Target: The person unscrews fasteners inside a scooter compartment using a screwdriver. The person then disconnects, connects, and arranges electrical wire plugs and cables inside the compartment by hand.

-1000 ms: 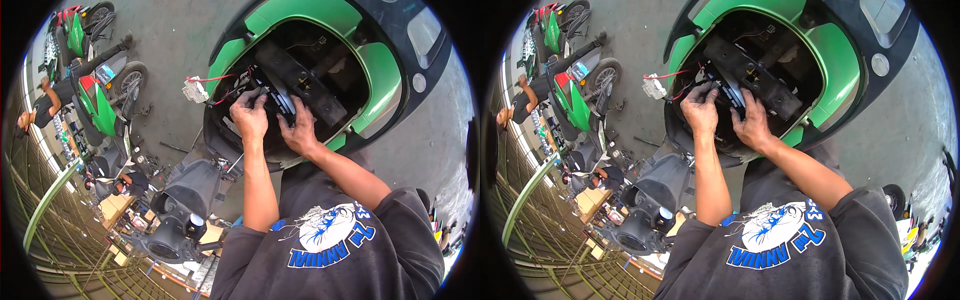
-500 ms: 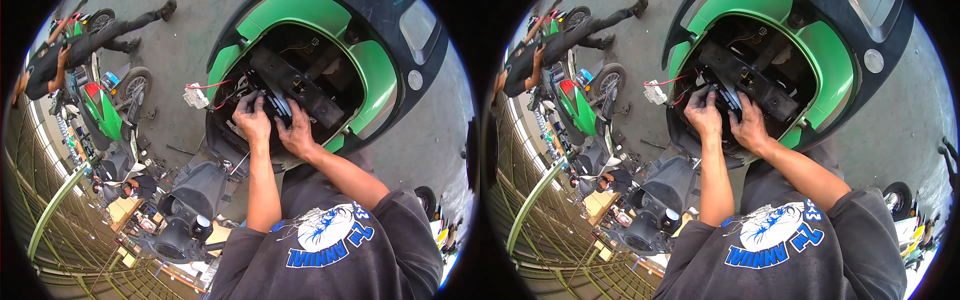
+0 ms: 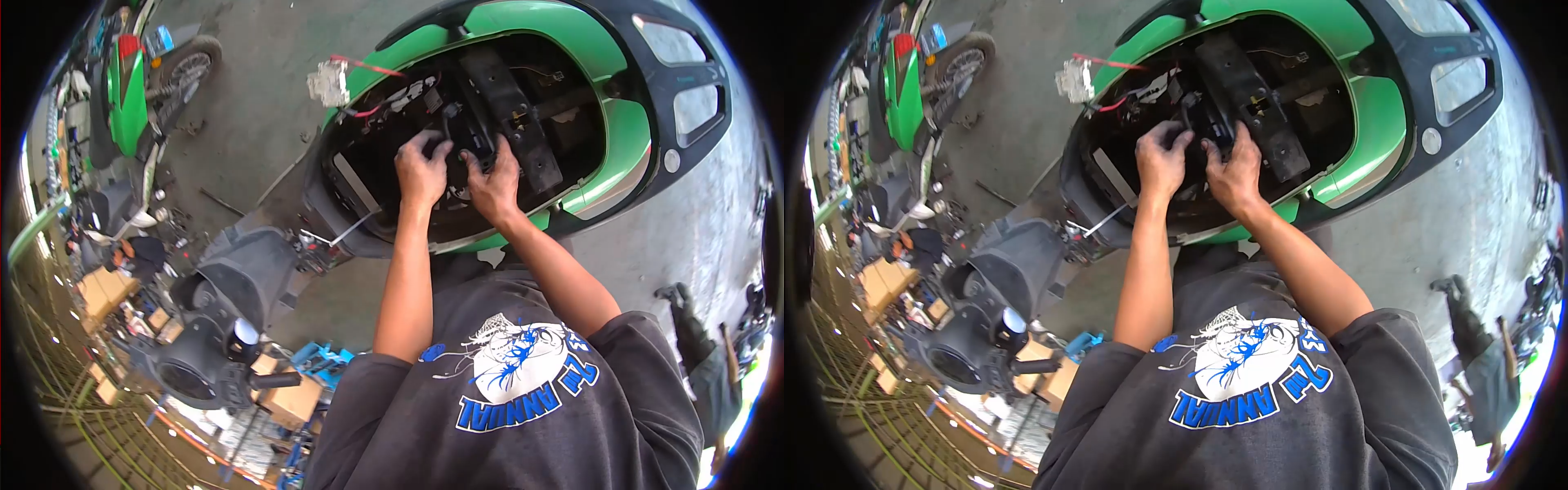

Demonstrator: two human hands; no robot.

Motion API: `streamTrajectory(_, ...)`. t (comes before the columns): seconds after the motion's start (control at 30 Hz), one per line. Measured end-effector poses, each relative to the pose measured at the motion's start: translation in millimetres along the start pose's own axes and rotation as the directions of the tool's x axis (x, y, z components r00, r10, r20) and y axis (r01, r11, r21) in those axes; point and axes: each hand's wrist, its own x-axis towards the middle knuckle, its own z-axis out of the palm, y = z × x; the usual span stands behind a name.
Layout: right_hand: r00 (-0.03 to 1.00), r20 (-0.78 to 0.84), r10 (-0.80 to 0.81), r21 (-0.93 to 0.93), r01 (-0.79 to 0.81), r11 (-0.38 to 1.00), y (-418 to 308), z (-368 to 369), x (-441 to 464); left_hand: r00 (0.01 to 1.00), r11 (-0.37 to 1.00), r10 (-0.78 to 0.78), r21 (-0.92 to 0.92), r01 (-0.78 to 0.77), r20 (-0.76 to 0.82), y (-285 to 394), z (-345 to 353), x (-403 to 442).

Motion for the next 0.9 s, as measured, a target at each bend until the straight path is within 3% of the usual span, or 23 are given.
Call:
streamTrajectory(0.07,0.992,-0.055,-0.111,-0.126,0.103,0.987,6,1,2,0.999,0.998,0.052,0.023,-0.052,0.001,12,0,6)
streamTrajectory(0.13,0.993,-0.019,-0.114,-0.165,0.109,0.98,7,-3,3,0.993,0.995,0.095,-0.012,-0.096,-0.064,16,5,10)
streamTrajectory(0.27,0.994,-0.046,-0.097,-0.174,0.087,0.981,5,-1,5,0.998,0.944,-0.056,-0.327,0.044,-0.029,-12,12,4)
streamTrajectory(0.33,0.993,-0.052,-0.109,-0.208,0.095,0.974,13,1,9,0.995,0.969,0.058,-0.234,-0.076,-0.081,-19,14,-7)
streamTrajectory(0.4,0.99,-0.064,-0.123,-0.114,0.115,0.987,10,4,13,0.994,0.973,0.067,-0.216,-0.085,-0.09,-25,18,-13)
streamTrajectory(0.47,0.99,-0.065,-0.127,-0.112,0.119,0.987,2,-2,12,0.996,0.95,-0.001,-0.311,-0.026,-0.084,-29,26,-18)
streamTrajectory(0.5,0.997,-0.047,-0.058,-0.132,0.051,0.99,-5,-5,10,0.996,0.946,-0.008,-0.324,-0.022,-0.093,-31,30,-24)
streamTrajectory(0.53,0.999,-0.032,0.01,-0.152,-0.015,0.988,-10,-5,9,0.984,0.96,0.048,-0.265,-0.093,-0.173,-33,32,-28)
streamTrajectory(0.6,0.997,-0.056,-0.057,-0.149,0.048,0.988,0,-1,12,0.961,0.965,0.102,-0.21,-0.159,-0.259,-42,38,-33)
streamTrajectory(0.67,0.989,-0.076,-0.124,-0.144,0.112,0.983,2,2,13,0.991,0.949,0.029,-0.308,-0.068,-0.13,-52,44,-35)
streamTrajectory(0.73,0.965,-0.126,-0.23,-0.181,0.206,0.962,-7,4,9,0.985,0.939,-0.018,-0.343,-0.042,-0.17,-69,69,-45)
streamTrajectory(0.8,0.972,-0.089,-0.217,-0.152,0.202,0.968,-5,4,12,0.976,0.926,-0.072,-0.377,-0.01,-0.204,-64,77,-52)
streamTrajectory(0.87,0.969,-0.069,-0.236,-0.136,0.225,0.965,5,5,17,0.984,0.822,-0.169,-0.559,0.113,-0.05,-47,77,-59)
streamTrajectory(0.9,0.963,-0.086,-0.256,-0.172,0.238,0.956,5,7,18,0.993,0.821,-0.089,-0.57,0.03,-0.075,-57,89,-53)
